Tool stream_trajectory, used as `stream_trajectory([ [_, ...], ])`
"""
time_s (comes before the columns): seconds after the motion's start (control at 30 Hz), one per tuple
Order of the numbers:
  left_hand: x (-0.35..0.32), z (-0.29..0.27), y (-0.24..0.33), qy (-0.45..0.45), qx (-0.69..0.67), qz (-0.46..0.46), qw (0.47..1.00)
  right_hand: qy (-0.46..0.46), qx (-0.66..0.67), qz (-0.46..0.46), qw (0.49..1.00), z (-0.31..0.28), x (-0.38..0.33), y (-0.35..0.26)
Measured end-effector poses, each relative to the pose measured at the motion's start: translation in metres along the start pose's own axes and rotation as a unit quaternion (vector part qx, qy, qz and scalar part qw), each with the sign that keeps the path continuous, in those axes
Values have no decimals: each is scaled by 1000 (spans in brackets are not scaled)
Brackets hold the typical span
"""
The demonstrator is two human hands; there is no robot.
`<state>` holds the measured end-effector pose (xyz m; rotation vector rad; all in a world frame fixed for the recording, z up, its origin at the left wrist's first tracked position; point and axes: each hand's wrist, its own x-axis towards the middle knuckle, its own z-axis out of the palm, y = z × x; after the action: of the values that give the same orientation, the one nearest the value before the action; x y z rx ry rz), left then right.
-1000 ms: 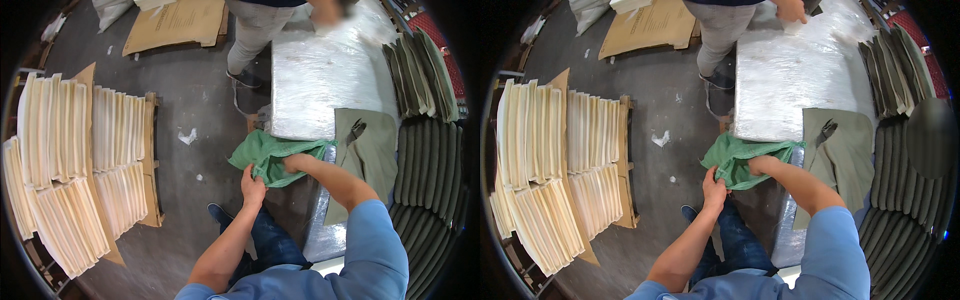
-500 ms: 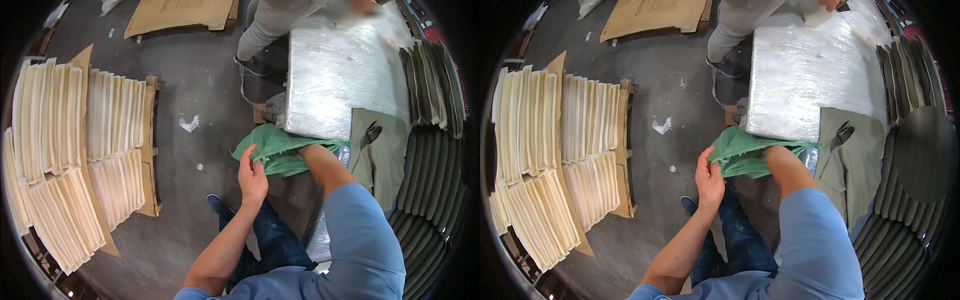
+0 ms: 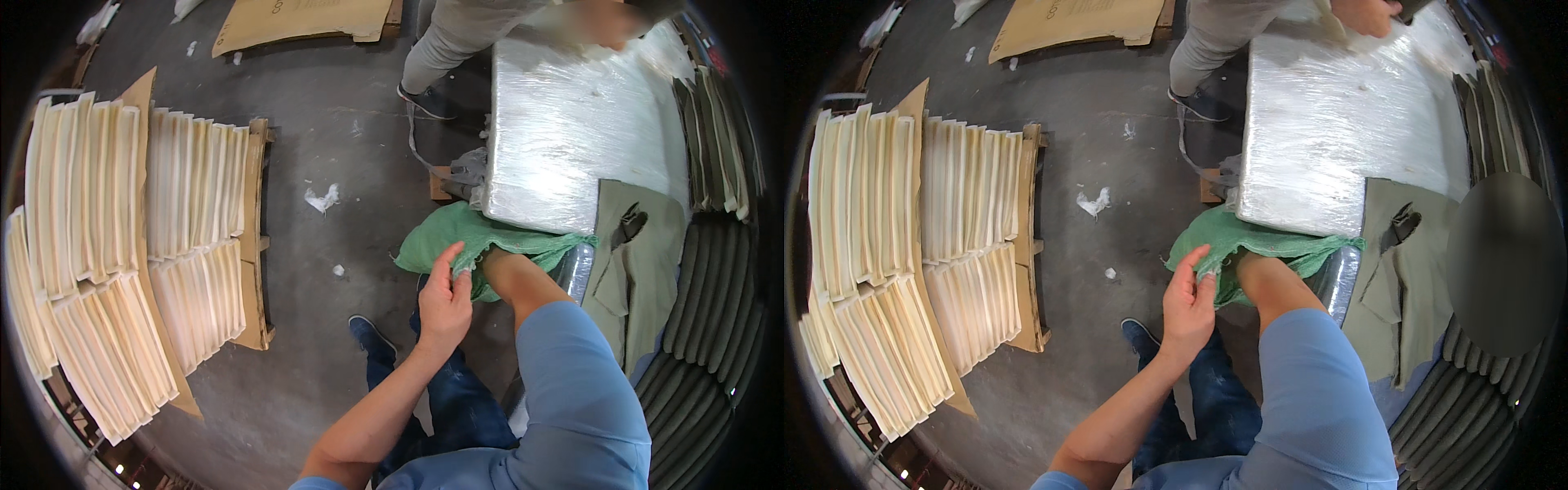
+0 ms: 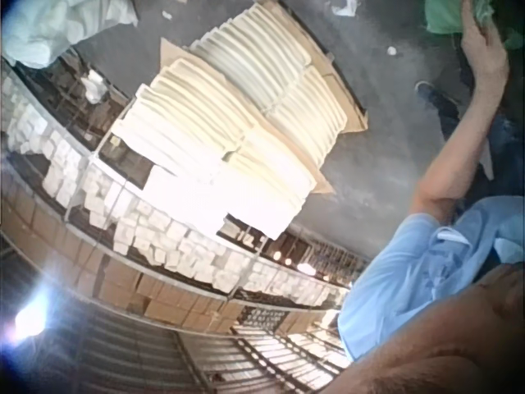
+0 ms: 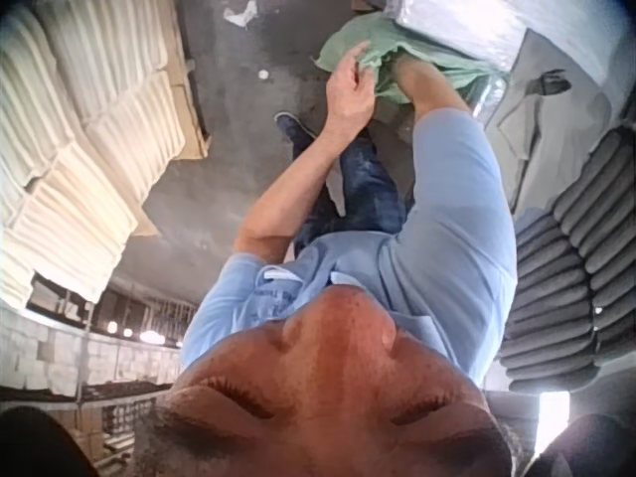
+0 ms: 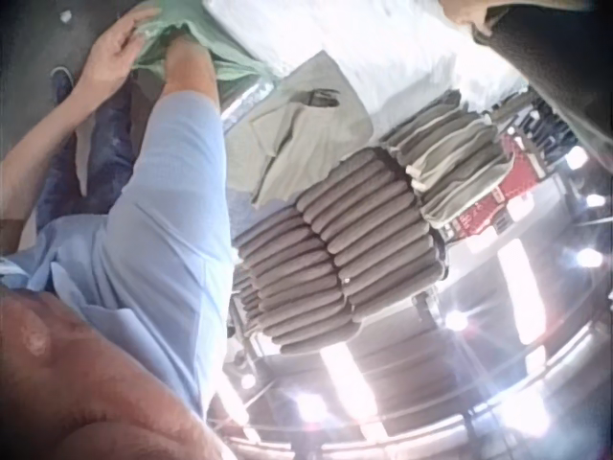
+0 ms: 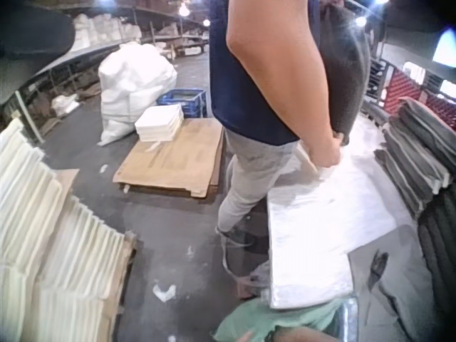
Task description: The person assembles cushions by inserting white foam into green fabric covers. They retrieve foam pieces, open the fabric covers, insert the foam, and place the finished cushions on a stack. The process is repeated for multiple cushions.
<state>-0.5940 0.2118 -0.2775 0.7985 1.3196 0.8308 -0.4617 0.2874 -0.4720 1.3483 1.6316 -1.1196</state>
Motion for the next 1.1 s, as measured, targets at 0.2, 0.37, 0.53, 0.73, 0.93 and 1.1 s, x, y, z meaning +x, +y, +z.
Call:
stream_trajectory([
  [0.2,5,-14,0,44,57,20,997,-28,39,6,999,-16,-27,14],
  [0.37,0,-11,18,23,106,-23,994,-28,106,28,994,-32,-128,65],
  [0.53,-3,-8,13,31,125,13,992,52,174,-61,981,-38,-205,96],
  [0.73,-14,-6,17,11,185,5,983,75,626,-138,764,-33,-251,92],
  [0.93,-14,-12,30,-25,240,-7,970,84,845,-143,508,-42,-280,72],
  [1.1,-23,-9,46,14,394,156,906,178,819,-145,525,-34,-286,78],
])
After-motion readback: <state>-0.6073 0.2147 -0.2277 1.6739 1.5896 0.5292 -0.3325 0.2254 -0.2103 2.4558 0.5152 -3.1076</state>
